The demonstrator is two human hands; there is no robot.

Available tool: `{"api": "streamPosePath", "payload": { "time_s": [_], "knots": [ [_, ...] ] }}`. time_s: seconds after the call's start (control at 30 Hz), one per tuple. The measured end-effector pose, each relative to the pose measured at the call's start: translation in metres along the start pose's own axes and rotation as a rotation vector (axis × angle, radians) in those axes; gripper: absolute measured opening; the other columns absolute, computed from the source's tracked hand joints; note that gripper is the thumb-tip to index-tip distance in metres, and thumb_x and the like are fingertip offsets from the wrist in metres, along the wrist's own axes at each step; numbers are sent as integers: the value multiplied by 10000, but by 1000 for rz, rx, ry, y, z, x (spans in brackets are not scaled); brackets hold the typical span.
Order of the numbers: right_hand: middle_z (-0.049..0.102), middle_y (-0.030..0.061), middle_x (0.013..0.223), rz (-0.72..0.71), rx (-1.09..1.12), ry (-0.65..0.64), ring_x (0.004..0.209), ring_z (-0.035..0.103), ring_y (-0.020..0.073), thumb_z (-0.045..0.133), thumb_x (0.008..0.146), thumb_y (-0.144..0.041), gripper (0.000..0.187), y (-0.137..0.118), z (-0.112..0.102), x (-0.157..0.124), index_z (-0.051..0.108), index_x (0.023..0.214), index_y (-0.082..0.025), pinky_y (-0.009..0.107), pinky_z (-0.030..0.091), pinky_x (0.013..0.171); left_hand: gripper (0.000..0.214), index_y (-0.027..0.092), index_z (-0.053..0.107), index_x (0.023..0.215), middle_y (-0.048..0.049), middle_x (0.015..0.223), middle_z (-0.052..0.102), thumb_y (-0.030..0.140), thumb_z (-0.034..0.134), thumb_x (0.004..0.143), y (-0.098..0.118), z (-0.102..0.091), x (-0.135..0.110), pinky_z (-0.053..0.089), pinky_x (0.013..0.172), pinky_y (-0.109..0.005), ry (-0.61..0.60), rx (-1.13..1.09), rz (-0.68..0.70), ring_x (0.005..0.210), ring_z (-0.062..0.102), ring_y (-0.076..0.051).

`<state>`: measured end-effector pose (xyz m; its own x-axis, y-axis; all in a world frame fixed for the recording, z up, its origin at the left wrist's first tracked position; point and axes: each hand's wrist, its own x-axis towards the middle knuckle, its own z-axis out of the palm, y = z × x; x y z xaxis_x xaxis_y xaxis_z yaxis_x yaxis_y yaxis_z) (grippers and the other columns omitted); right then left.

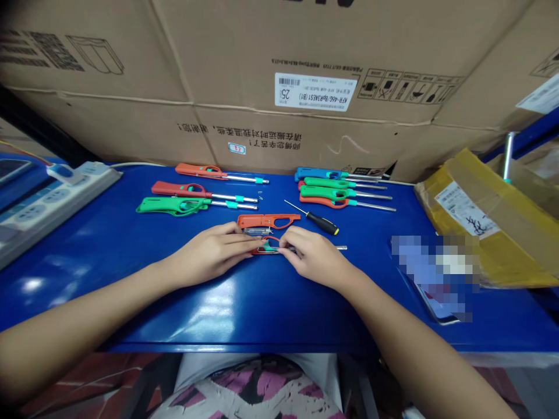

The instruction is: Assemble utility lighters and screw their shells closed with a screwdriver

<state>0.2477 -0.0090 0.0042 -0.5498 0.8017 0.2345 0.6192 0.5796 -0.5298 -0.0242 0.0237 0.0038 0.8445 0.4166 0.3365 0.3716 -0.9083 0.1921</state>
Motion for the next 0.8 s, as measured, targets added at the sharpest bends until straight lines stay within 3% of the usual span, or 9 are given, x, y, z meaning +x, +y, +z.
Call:
{"api": "streamPosePath", "payload": {
  "time_s": [0.2,0.43,0.57,0.8],
  "knots": [
    [666,33,949,-15,-21,-50,671,555,117,613,971,-231,37,-1,-3,0,624,947,-206,246,445,646,348,177,651,1356,-96,1218,753,248,504,1049,0,1,0,571,884,-374,0,-26,-14,983,647,-214],
    [669,39,968,-7,-117,-97,853,651,162,572,997,-237,57,-3,-3,-1,613,966,-209,266,488,747,320,174,669,1316,-68,1247,744,254,509,1050,-1,2,0,559,922,-387,-9,-35,-16,1037,642,-225],
    [695,62,1042,-42,-125,-94,917,676,181,544,1024,-265,125,-1,-1,-1,657,1029,-212,292,521,804,282,186,693,1256,-67,1205,756,253,513,1050,0,1,0,547,925,-373,0,-48,-12,1041,644,-218],
    [705,53,987,-66,-42,-30,920,671,174,549,1015,-215,113,2,0,-1,647,960,-203,285,512,821,256,208,704,1207,-42,1190,754,259,506,1053,2,-2,2,539,908,-348,-36,-72,-32,1008,628,-206]
  ]
}}
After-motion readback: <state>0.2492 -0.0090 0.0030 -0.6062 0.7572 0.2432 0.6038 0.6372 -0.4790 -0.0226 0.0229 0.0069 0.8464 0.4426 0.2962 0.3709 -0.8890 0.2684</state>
